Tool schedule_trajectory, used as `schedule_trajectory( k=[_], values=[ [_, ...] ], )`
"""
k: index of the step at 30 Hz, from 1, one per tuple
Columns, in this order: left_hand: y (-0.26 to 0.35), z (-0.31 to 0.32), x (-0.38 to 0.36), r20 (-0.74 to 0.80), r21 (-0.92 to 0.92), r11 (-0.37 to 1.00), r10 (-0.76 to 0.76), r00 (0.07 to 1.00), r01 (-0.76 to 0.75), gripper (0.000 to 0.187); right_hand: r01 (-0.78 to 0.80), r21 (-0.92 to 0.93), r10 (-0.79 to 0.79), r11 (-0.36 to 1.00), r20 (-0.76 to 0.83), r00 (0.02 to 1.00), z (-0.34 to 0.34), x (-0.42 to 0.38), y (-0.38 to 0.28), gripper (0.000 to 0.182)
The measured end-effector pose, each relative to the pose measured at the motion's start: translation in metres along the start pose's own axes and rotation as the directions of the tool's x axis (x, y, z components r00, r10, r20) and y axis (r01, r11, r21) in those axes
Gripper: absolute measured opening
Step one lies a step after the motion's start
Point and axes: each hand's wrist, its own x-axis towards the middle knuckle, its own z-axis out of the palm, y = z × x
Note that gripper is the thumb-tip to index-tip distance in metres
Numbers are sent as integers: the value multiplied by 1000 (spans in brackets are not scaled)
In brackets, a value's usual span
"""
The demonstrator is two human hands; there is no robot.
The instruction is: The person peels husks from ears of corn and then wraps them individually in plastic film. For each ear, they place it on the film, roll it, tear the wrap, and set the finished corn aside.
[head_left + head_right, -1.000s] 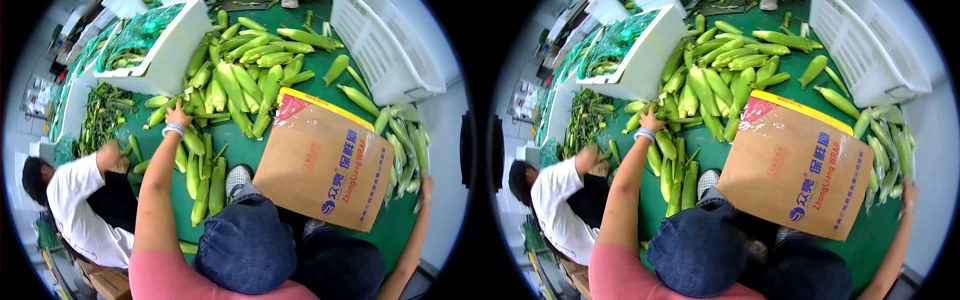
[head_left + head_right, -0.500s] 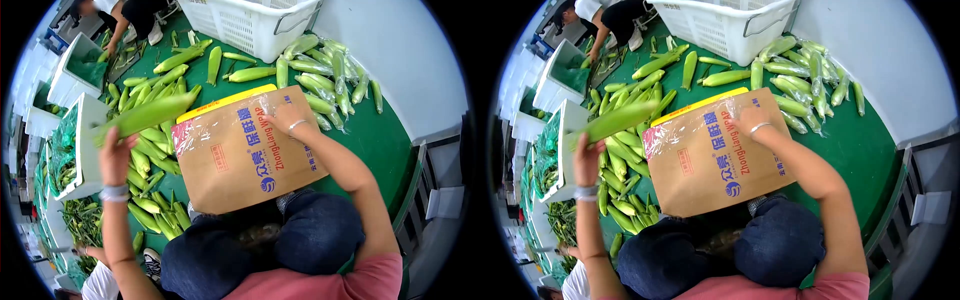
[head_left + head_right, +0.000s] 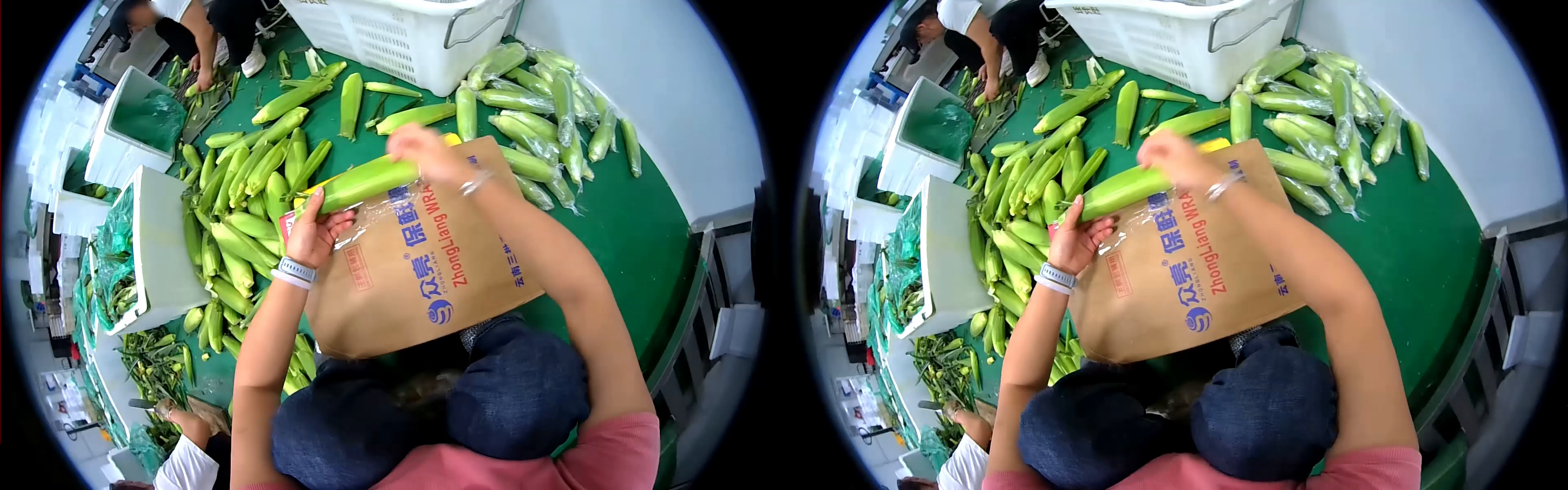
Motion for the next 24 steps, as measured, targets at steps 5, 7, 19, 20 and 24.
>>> schedule_trajectory(
  k=[5,7,19,20,24],
  values=[
    [4,-26,-52,396,912,-338,578,713,-232,42,358,-821,-215,444,290,932,44,-6,1,55],
    [-6,-38,-57,563,784,-604,593,576,-143,43,383,-860,-190,338,336,922,52,-7,-6,56],
    [40,-60,-169,404,807,493,-60,913,-325,25,405,-866,-88,293,397,914,64,-145,-26,54],
    [38,-54,-175,446,725,638,-150,882,-258,24,404,-847,-50,344,413,909,73,-164,-37,54],
    [-28,-1,-150,649,693,553,-197,735,-463,23,347,-808,72,477,430,900,83,-155,-64,43]
  ],
)
